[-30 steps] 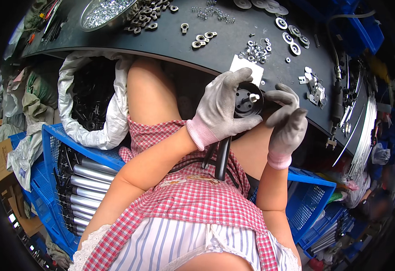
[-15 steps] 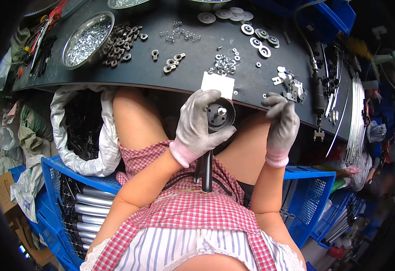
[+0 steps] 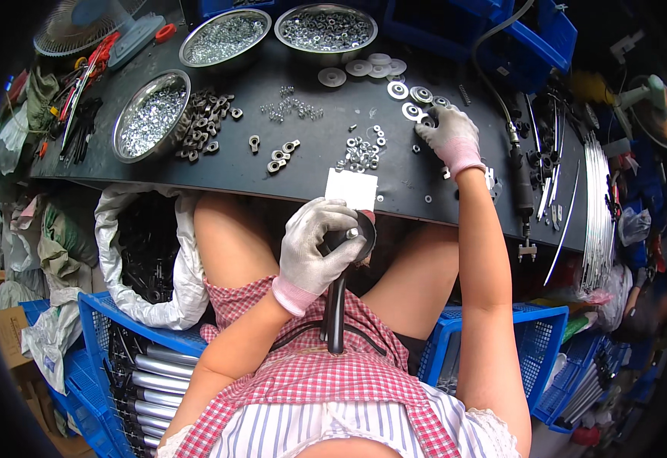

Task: The person assembles a manual dispensing tool by hand, inserting metal cylinders, washers, and pins into the tool's body.

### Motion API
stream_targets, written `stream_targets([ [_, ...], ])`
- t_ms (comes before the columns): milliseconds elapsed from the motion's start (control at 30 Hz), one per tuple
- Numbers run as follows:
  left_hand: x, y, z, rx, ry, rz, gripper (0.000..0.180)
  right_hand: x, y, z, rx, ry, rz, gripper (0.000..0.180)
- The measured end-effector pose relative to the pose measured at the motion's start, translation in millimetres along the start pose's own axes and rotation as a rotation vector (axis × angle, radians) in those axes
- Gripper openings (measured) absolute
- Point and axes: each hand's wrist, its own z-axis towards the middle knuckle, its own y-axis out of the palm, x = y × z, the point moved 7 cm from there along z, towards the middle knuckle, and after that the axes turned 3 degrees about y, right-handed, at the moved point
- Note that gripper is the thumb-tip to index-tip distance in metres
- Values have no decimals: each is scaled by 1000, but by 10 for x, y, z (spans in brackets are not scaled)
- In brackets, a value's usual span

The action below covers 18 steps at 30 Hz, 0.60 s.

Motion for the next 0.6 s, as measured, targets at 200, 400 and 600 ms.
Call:
stream_targets([
  [200,7,37,-7,17,46,-21,20,85,-59,-67,17,-21,58,38],
  [400,-28,55,-10,46,85,-40,21,249,-200,-270,201,-120,456,41],
  [600,-66,30,-44,80,72,-33,37,-862,-765,-1469,-402,-621,957,42],
])
